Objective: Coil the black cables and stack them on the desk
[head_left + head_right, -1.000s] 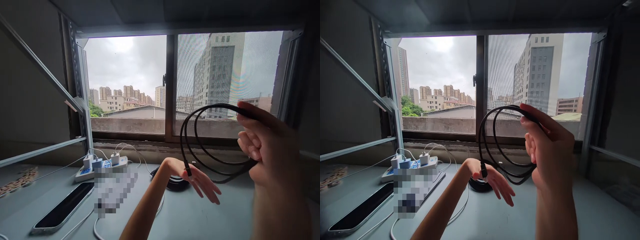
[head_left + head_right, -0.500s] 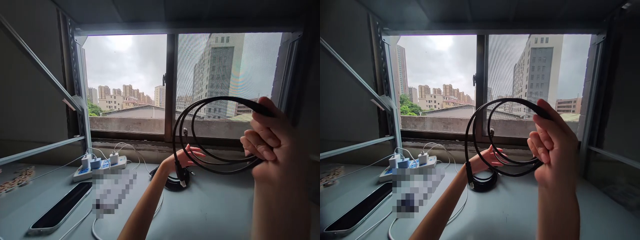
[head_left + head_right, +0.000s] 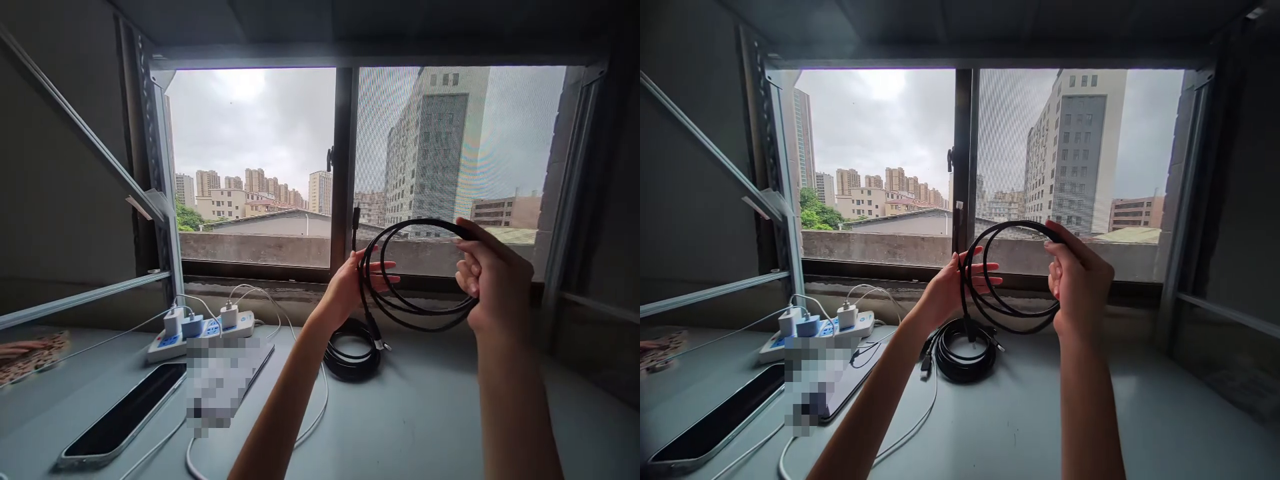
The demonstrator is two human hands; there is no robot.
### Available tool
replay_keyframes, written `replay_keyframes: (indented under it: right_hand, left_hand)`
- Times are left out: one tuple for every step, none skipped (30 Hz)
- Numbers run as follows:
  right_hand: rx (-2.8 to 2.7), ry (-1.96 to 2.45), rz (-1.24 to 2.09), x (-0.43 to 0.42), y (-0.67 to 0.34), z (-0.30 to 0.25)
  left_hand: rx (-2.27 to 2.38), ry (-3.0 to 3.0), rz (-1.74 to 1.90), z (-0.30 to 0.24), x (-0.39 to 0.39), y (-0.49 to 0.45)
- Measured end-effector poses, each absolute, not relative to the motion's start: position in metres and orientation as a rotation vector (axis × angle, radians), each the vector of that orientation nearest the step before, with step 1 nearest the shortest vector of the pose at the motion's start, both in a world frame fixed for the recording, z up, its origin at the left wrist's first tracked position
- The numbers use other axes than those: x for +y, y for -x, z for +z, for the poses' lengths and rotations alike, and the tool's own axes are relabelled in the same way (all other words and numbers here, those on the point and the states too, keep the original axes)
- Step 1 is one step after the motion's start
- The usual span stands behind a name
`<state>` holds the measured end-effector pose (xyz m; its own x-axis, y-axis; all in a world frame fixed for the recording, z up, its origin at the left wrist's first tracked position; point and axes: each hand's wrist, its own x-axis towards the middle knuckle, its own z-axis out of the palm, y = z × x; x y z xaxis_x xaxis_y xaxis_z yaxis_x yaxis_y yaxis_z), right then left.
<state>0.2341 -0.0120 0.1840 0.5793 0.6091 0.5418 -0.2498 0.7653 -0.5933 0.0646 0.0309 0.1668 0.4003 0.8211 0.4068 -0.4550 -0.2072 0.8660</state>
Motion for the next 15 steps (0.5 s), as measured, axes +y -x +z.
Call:
replay_keyframes:
  right_hand:
    - [-0.809, 0.502, 0.52, -0.013, -0.233, 0.184]
    - [-0.808, 0.508, 0.521, -0.014, -0.232, 0.185]
    - [-0.807, 0.509, 0.524, -0.017, -0.232, 0.185]
    - [-0.808, 0.506, 0.526, -0.019, -0.232, 0.186]
    - [-0.814, 0.498, 0.525, -0.022, -0.231, 0.187]
    - [-0.823, 0.487, 0.526, -0.024, -0.231, 0.187]
    - [-0.839, 0.475, 0.535, -0.026, -0.231, 0.188]
    - [-0.86, 0.466, 0.55, -0.027, -0.231, 0.188]
    - [-0.881, 0.459, 0.567, -0.027, -0.231, 0.188]
    - [-0.907, 0.457, 0.587, -0.026, -0.231, 0.188]
    - [-0.939, 0.462, 0.605, -0.024, -0.231, 0.187]
    - [-0.975, 0.478, 0.612, -0.022, -0.23, 0.186]
    - [-1.014, 0.51, 0.599, -0.019, -0.23, 0.184]
    - [-1.06, 0.56, 0.568, -0.016, -0.229, 0.183]
    - [-1.114, 0.621, 0.525, -0.012, -0.228, 0.181]
  left_hand:
    - [0.369, -1.345, 1.191, 0.166, 0.029, -0.067]
    - [0.367, -1.367, 1.18, 0.165, 0.028, -0.069]
    - [0.367, -1.39, 1.183, 0.164, 0.027, -0.071]
    - [0.372, -1.416, 1.204, 0.164, 0.025, -0.073]
    - [0.381, -1.444, 1.241, 0.163, 0.023, -0.076]
    - [0.391, -1.471, 1.293, 0.163, 0.021, -0.078]
    - [0.402, -1.492, 1.353, 0.162, 0.02, -0.08]
    - [0.414, -1.505, 1.411, 0.162, 0.018, -0.082]
    - [0.422, -1.509, 1.459, 0.162, 0.017, -0.083]
    - [0.427, -1.504, 1.495, 0.162, 0.016, -0.084]
    - [0.428, -1.494, 1.521, 0.162, 0.016, -0.084]
    - [0.427, -1.482, 1.542, 0.163, 0.016, -0.082]
    - [0.429, -1.471, 1.558, 0.164, 0.017, -0.08]
    - [0.434, -1.462, 1.573, 0.165, 0.018, -0.077]
    - [0.446, -1.454, 1.585, 0.167, 0.019, -0.073]
